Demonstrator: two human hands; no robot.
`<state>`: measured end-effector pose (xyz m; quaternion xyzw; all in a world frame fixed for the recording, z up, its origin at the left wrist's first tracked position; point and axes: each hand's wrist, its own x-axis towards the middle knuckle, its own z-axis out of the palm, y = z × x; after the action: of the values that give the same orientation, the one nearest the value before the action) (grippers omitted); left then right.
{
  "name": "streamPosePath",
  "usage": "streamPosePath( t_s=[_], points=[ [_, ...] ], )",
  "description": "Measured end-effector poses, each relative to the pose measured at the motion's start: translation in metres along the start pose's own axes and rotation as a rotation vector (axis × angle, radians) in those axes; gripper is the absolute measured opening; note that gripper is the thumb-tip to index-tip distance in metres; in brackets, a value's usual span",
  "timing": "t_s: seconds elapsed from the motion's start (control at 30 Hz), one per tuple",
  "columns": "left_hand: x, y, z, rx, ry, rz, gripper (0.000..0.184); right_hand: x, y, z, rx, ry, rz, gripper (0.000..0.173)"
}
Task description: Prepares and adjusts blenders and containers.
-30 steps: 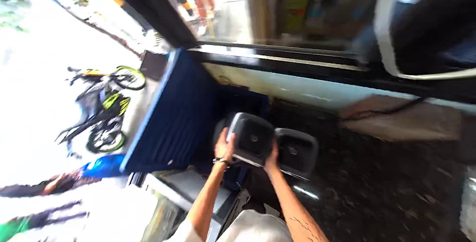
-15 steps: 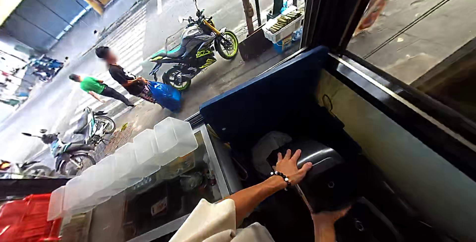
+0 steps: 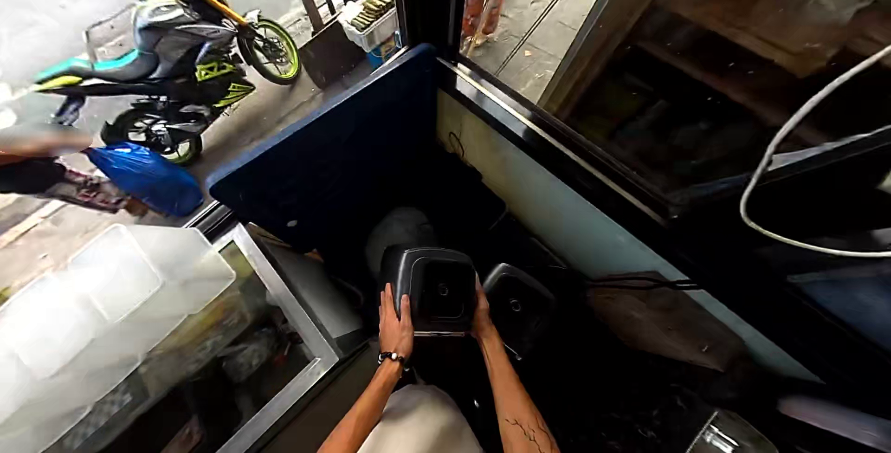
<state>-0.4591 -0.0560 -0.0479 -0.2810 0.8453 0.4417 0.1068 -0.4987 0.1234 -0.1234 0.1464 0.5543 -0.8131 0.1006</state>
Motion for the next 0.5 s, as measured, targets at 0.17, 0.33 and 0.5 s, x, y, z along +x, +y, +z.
streamPosePath(
  t_s=[0.17, 0.33, 0.5],
  points=[
    [-0.015, -0.028, 0.006, -0.142, 0.010, -0.075, 0.064, 0.005, 0.003, -0.002, -0.162, -0.147, -0.060, 0.071],
    [-0.047, -0.057, 0.014, -0.324, 0.034, -0.125, 0.065, 0.003, 0.006, -0.001, -0.301, -0.318, -0.078, 0.076],
    [-0.074, -0.097, 0.020, -0.386, -0.089, -0.052, 0.083, 0.004, 0.009, -0.002, -0.371, -0.450, -0.088, 0.069]
  ],
)
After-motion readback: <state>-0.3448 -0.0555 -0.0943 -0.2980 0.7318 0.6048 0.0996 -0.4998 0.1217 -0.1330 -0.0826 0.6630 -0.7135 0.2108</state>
